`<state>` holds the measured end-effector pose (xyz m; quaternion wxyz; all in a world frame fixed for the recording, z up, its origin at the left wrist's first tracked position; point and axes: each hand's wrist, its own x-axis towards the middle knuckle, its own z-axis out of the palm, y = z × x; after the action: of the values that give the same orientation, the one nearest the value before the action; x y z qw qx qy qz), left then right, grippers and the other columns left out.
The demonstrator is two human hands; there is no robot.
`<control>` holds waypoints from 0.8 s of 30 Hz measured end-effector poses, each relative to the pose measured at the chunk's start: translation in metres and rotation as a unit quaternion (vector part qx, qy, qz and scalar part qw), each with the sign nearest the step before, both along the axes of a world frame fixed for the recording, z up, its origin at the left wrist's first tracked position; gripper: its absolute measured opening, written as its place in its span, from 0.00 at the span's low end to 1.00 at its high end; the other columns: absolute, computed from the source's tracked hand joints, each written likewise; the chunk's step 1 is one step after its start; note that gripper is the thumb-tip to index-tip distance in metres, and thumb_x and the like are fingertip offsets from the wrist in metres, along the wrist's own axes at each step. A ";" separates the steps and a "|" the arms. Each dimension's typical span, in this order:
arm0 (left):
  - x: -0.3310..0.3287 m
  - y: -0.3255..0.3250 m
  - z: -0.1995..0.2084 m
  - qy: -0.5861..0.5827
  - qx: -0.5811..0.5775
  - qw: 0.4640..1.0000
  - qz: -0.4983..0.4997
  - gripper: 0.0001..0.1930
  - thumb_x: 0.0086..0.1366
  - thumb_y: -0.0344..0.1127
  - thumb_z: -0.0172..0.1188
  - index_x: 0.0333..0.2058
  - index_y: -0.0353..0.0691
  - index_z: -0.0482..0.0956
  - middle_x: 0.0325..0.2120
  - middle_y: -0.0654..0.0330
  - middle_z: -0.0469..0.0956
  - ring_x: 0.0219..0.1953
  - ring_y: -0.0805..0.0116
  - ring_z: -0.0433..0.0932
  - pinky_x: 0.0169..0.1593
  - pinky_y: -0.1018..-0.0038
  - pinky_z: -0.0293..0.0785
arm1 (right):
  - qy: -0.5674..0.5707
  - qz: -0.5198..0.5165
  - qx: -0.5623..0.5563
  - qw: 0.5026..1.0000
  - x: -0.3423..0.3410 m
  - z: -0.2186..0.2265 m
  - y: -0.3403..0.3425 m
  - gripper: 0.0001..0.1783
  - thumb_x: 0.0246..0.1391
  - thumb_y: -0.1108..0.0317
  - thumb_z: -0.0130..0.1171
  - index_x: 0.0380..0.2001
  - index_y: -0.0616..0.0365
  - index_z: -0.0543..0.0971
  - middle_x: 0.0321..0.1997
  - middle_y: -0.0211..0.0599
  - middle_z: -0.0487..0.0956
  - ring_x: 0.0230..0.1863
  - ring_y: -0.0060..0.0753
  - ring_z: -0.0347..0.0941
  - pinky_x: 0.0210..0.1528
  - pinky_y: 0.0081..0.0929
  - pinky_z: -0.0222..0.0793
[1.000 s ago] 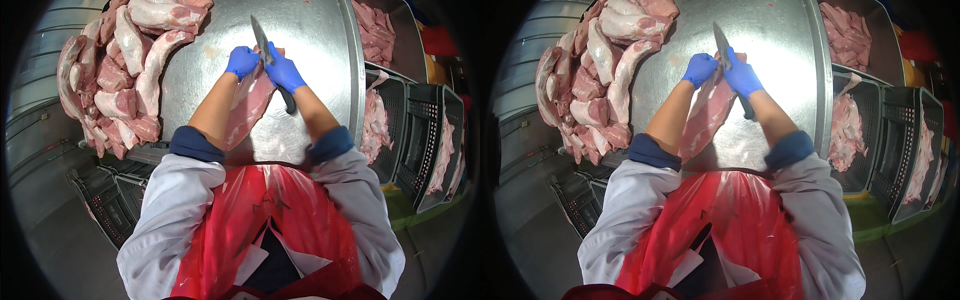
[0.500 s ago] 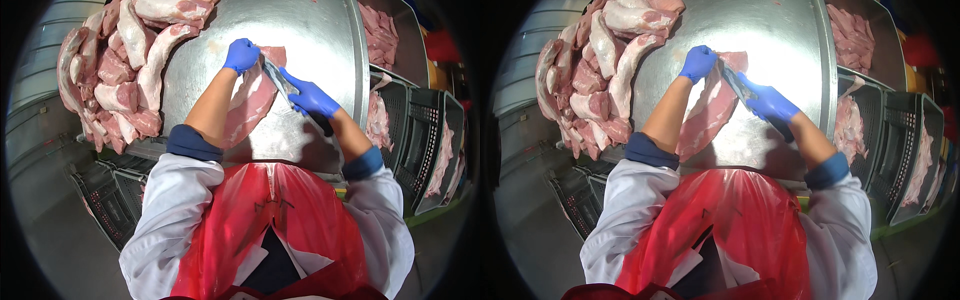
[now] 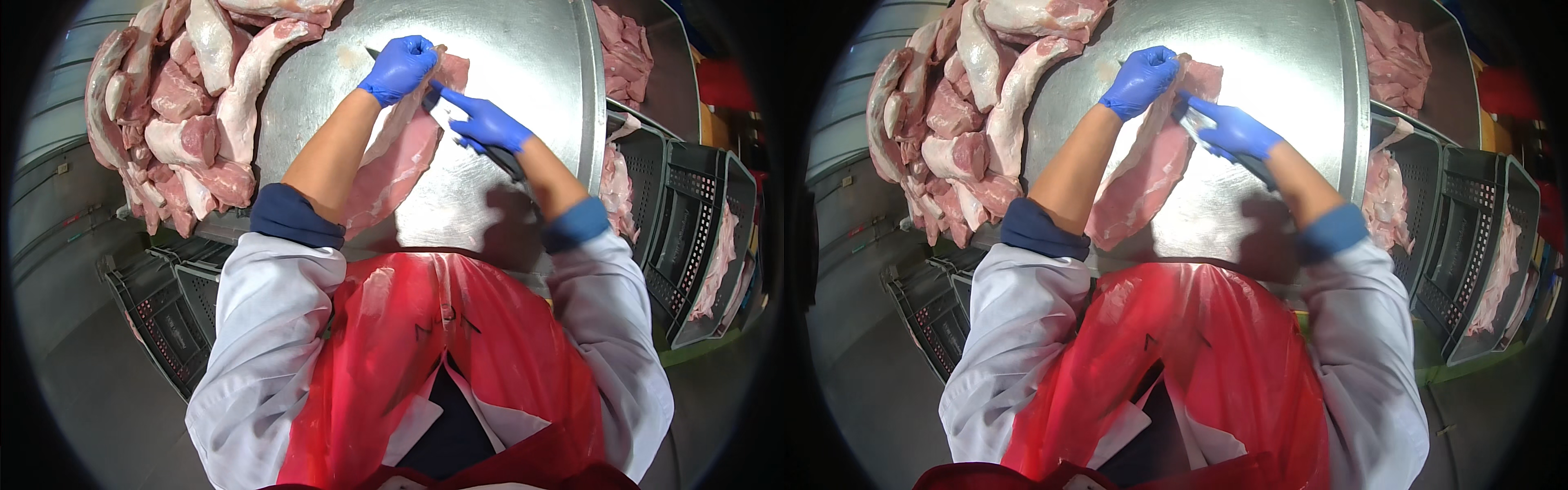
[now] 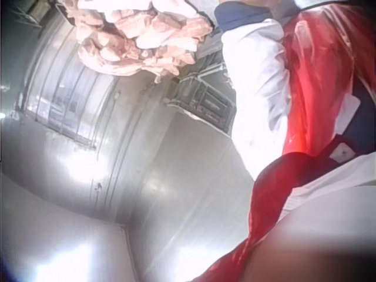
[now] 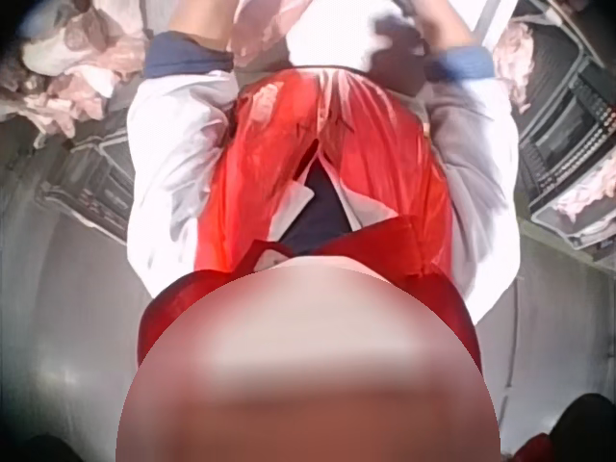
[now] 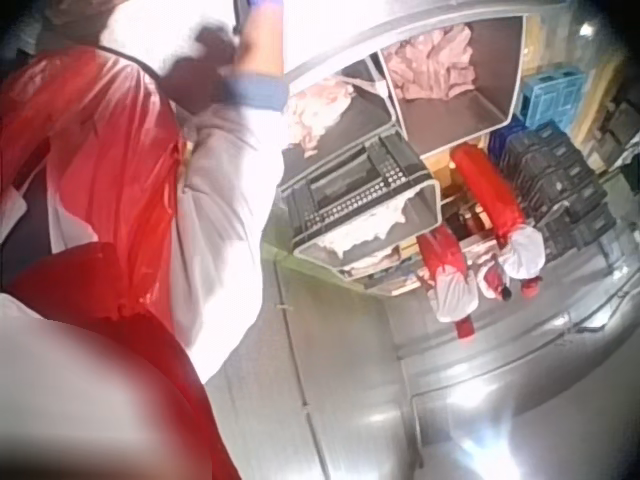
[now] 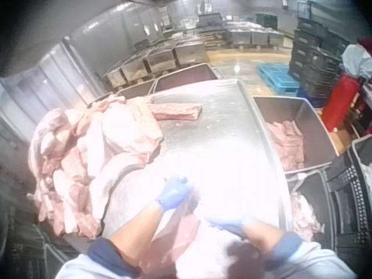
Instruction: The person uses a knife to trim fat and connective tissue from large cuts of pork on a stainless steel table. They separate the trimmed meat from the fat and place the pieces into a nearby plastic crate. The person handles the meat one piece at a time, repeating the trimming process throughout the clip.
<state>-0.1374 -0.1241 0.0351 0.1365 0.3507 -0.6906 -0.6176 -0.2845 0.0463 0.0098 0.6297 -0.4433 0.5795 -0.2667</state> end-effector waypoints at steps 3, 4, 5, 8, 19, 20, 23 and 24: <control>0.003 -0.004 0.017 -0.022 0.025 0.999 0.024 0.06 0.66 0.35 0.62 0.33 0.39 0.79 0.25 0.68 0.74 0.25 0.80 0.68 0.30 0.82 0.64 | 0.001 -0.011 0.007 1.000 0.012 0.018 -0.002 0.40 0.62 0.67 0.54 0.75 0.37 0.54 0.29 0.35 0.78 0.25 0.25 0.73 0.31 0.26 0.75; 0.008 -0.011 0.017 -0.027 0.054 0.997 0.052 0.06 0.66 0.34 0.61 0.33 0.39 0.79 0.25 0.68 0.74 0.25 0.80 0.67 0.30 0.82 0.64 | 0.016 0.015 -0.025 0.999 0.012 0.021 0.020 0.42 0.60 0.69 0.53 0.75 0.35 0.53 0.27 0.34 0.78 0.22 0.23 0.72 0.28 0.25 0.74; 0.013 -0.018 0.018 -0.028 0.081 0.993 0.081 0.05 0.66 0.33 0.61 0.34 0.39 0.79 0.25 0.68 0.74 0.25 0.80 0.67 0.30 0.82 0.64 | 0.034 0.041 -0.058 0.997 0.007 0.019 0.044 0.45 0.58 0.71 0.53 0.76 0.33 0.51 0.26 0.34 0.78 0.19 0.21 0.71 0.26 0.23 0.73; 0.017 -0.010 0.029 0.043 0.136 0.988 0.065 0.06 0.66 0.33 0.61 0.36 0.37 0.78 0.26 0.68 0.73 0.24 0.81 0.65 0.29 0.82 0.62 | 0.003 0.022 -0.060 0.998 0.009 0.001 0.070 0.43 0.57 0.66 0.56 0.75 0.39 0.56 0.34 0.39 0.82 0.28 0.33 0.78 0.37 0.33 0.77; 0.026 0.012 0.064 0.126 0.135 0.982 0.049 0.06 0.64 0.30 0.58 0.28 0.36 0.75 0.22 0.65 0.71 0.23 0.79 0.66 0.27 0.81 0.63 | 0.005 -0.041 -0.125 0.991 0.088 0.000 0.103 0.40 0.62 0.61 0.49 0.76 0.40 0.50 0.26 0.43 0.79 0.21 0.33 0.76 0.28 0.29 0.76; 0.029 0.017 0.070 0.120 0.128 0.984 0.027 0.05 0.65 0.31 0.58 0.30 0.38 0.75 0.23 0.66 0.70 0.23 0.80 0.65 0.27 0.81 0.62 | 0.018 -0.036 -0.100 0.994 0.094 0.005 0.092 0.40 0.61 0.61 0.49 0.76 0.42 0.51 0.25 0.43 0.79 0.21 0.33 0.76 0.27 0.30 0.75; 0.027 0.026 0.074 0.143 0.154 0.978 -0.006 0.05 0.67 0.30 0.58 0.30 0.39 0.74 0.23 0.68 0.67 0.23 0.80 0.63 0.26 0.82 0.59 | 0.061 -0.027 -0.056 0.996 0.100 -0.001 0.019 0.40 0.59 0.65 0.49 0.75 0.43 0.54 0.22 0.38 0.77 0.19 0.30 0.74 0.26 0.28 0.75; 0.028 0.023 0.073 0.153 0.170 0.973 -0.009 0.05 0.66 0.30 0.58 0.30 0.39 0.73 0.23 0.68 0.67 0.22 0.80 0.62 0.26 0.82 0.58 | 0.073 -0.026 -0.051 0.996 0.102 -0.012 0.005 0.40 0.59 0.68 0.49 0.75 0.42 0.54 0.21 0.34 0.76 0.17 0.28 0.72 0.25 0.26 0.74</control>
<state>-0.1097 -0.1006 0.1081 0.1735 0.2640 -0.5496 -0.7734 -0.1829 0.0511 -0.0024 0.5556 -0.4778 0.6206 -0.2791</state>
